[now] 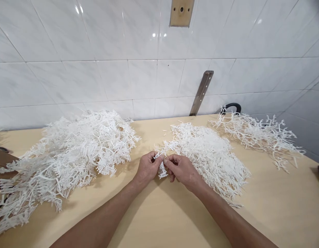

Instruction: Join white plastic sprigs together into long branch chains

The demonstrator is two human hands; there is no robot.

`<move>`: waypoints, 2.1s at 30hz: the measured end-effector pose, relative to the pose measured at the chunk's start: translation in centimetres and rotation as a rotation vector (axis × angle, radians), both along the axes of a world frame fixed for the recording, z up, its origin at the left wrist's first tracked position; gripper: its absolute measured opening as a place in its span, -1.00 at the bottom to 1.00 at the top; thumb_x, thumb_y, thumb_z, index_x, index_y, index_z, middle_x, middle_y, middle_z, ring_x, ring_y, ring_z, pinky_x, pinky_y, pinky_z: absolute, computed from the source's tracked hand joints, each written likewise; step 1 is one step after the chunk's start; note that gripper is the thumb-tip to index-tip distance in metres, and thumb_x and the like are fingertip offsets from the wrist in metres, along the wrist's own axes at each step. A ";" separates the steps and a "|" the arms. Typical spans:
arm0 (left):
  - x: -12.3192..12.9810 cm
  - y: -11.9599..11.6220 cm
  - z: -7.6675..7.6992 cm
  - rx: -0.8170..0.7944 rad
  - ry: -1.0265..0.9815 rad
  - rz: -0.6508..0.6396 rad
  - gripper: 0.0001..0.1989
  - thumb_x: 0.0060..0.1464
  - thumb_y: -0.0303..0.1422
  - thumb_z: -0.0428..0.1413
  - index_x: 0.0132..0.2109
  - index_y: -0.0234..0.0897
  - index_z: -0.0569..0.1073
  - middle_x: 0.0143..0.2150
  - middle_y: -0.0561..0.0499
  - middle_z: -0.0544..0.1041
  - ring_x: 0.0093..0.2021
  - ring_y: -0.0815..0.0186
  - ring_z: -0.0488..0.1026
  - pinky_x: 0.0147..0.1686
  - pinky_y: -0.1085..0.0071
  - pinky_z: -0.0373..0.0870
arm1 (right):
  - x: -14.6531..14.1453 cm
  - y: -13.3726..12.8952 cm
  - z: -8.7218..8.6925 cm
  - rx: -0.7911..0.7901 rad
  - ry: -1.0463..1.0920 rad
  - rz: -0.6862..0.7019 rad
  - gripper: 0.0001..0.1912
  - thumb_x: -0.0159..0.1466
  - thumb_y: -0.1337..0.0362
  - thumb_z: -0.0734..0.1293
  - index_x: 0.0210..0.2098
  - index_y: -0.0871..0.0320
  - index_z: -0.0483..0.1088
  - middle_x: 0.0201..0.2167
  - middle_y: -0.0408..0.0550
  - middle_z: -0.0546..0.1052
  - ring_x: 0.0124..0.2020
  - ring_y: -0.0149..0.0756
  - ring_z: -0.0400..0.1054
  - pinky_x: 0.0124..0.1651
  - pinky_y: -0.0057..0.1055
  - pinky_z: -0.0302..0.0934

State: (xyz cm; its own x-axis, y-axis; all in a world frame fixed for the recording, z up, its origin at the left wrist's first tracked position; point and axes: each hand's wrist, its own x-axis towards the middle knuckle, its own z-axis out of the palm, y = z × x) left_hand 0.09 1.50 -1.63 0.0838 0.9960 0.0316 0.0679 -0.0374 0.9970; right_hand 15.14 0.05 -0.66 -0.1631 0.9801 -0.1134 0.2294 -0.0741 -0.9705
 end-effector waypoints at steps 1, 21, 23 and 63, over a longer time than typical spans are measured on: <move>0.0 0.0 0.0 0.003 0.004 -0.001 -0.64 0.00 -0.06 0.18 -0.48 -0.26 0.35 -0.59 0.14 0.31 -0.59 0.44 0.20 -0.58 0.51 0.13 | 0.0 0.0 0.0 0.017 -0.039 -0.007 -0.71 0.24 0.08 0.30 -0.48 0.14 0.34 -0.64 -0.24 0.39 -0.71 -0.45 0.32 -0.63 -0.52 0.19; 0.4 -0.8 0.0 0.081 -0.005 -0.017 -0.64 0.09 -0.05 0.12 -0.42 -0.24 0.29 -0.60 0.17 0.24 -0.59 0.46 0.15 -0.56 0.50 0.11 | 0.3 1.0 -1.2 -0.068 0.129 -0.139 -0.87 0.18 0.24 0.27 -0.46 0.13 0.29 -0.67 -0.24 0.40 -0.73 -0.40 0.30 -0.66 -0.49 0.18; 0.3 -0.5 0.1 0.013 -0.063 -0.068 -0.60 0.05 0.00 0.15 -0.41 -0.26 0.34 -0.60 0.16 0.30 -0.62 0.46 0.18 -0.60 0.51 0.11 | 0.5 1.0 -1.2 -0.038 0.198 -0.125 -0.85 0.19 0.21 0.30 -0.44 0.14 0.30 -0.64 -0.23 0.43 -0.71 -0.42 0.31 -0.63 -0.48 0.22; 0.3 0.0 -0.6 -0.011 -0.010 0.006 -0.64 0.05 -0.06 0.14 -0.44 -0.25 0.29 -0.63 0.18 0.26 -0.63 0.47 0.18 -0.61 0.53 0.12 | -0.3 -0.4 -0.1 0.060 -0.158 0.029 -0.87 0.24 0.26 0.23 -0.41 0.12 0.33 -0.62 -0.25 0.40 -0.69 -0.42 0.32 -0.61 -0.50 0.14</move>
State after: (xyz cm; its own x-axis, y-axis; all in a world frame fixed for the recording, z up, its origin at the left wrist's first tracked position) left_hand 0.36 1.48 -2.28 0.0778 0.9967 0.0212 0.0577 -0.0257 0.9980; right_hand 14.88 -0.32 -0.76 -0.1759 0.9811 -0.0811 0.3806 -0.0082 -0.9247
